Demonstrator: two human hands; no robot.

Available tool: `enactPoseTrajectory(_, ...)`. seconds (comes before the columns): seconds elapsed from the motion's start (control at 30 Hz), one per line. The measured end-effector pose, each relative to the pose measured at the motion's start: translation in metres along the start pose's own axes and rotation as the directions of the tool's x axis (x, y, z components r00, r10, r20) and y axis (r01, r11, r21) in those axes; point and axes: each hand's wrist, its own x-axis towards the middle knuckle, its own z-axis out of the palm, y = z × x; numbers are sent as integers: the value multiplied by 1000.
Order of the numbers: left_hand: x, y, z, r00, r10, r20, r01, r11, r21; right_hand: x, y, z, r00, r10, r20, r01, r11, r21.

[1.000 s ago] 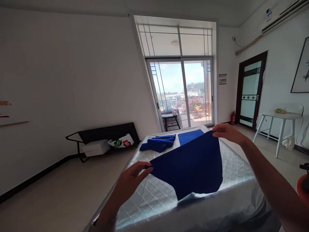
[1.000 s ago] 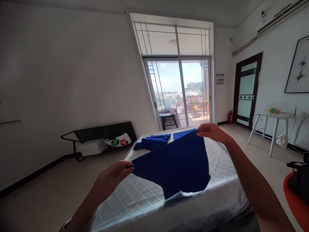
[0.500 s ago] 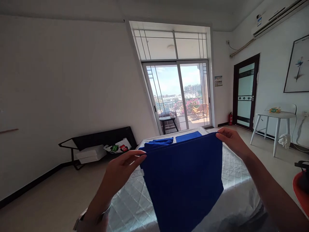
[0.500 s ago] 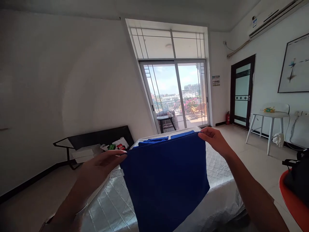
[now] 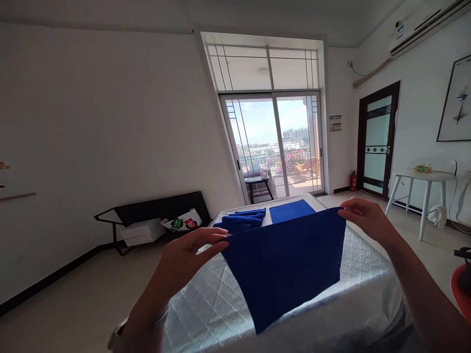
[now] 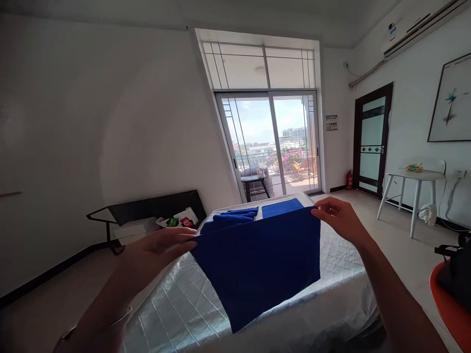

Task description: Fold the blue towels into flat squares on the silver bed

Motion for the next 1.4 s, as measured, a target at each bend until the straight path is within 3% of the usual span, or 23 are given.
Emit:
enactPoseTrajectory(0.1, -3, 10, 15, 996, 58, 69, -51, 994, -98, 1, 0, -9, 996, 51, -68, -56, 995, -84)
enactPoseTrajectory(0.23, -7, 38, 49, 939, 157, 305, -126, 985, -119, 12, 2, -17, 977, 108, -183, -129, 986, -105)
enactPoseTrajectory(0.3, -9, 50, 66, 905, 166, 391, -137, 985, -103, 27, 8, -14, 962, 89, -256, -111, 991, -75)
enactPoseTrajectory(0.37, -9, 52, 82, 897, 163, 410, -133, 986, -102, 48, 19, -2, 957, 50, -285, -74, 995, -73)
enactPoseTrajectory(0.5, -18, 17, 109, 905, 64, 420, -22, 994, -105, 90, 56, 56, 991, 25, -128, -57, 965, -255)
enactPoseTrajectory(0.57, -30, -16, 123, 894, -58, 444, 106, 991, -85, 100, 78, 101, 993, 112, 24, -95, 920, -380)
enactPoseTrajectory(0.7, -67, -89, 145, 840, -291, 457, 317, 948, 22, 89, 121, 203, 934, 260, 247, -116, 871, -477)
enactPoseTrajectory(0.8, -92, -132, 147, 807, -412, 423, 373, 911, 176, 67, 144, 273, 886, 305, 350, -107, 867, -486)
enactPoseTrajectory(0.9, -108, -159, 137, 783, -488, 386, 395, 869, 298, 48, 158, 330, 842, 331, 427, -94, 867, -489)
enactPoseTrajectory(1.1, -128, -189, 115, 747, -569, 343, 428, 807, 406, 27, 162, 408, 780, 329, 533, -48, 880, -473)
enactPoseTrajectory(1.2, -137, -199, 106, 726, -601, 333, 454, 783, 425, 17, 155, 430, 760, 304, 575, -18, 893, -449)
enactPoseTrajectory(1.27, -142, -203, 100, 713, -623, 321, 463, 763, 452, 9, 151, 435, 745, 265, 612, 16, 910, -414)
enactPoseTrajectory(1.33, -146, -203, 96, 703, -640, 309, 464, 743, 483, -1, 148, 425, 721, 210, 660, 63, 929, -364)
enactPoseTrajectory(1.4, -147, -200, 94, 701, -641, 312, 449, 736, 506, -16, 149, 400, 690, 156, 707, 114, 941, -319)
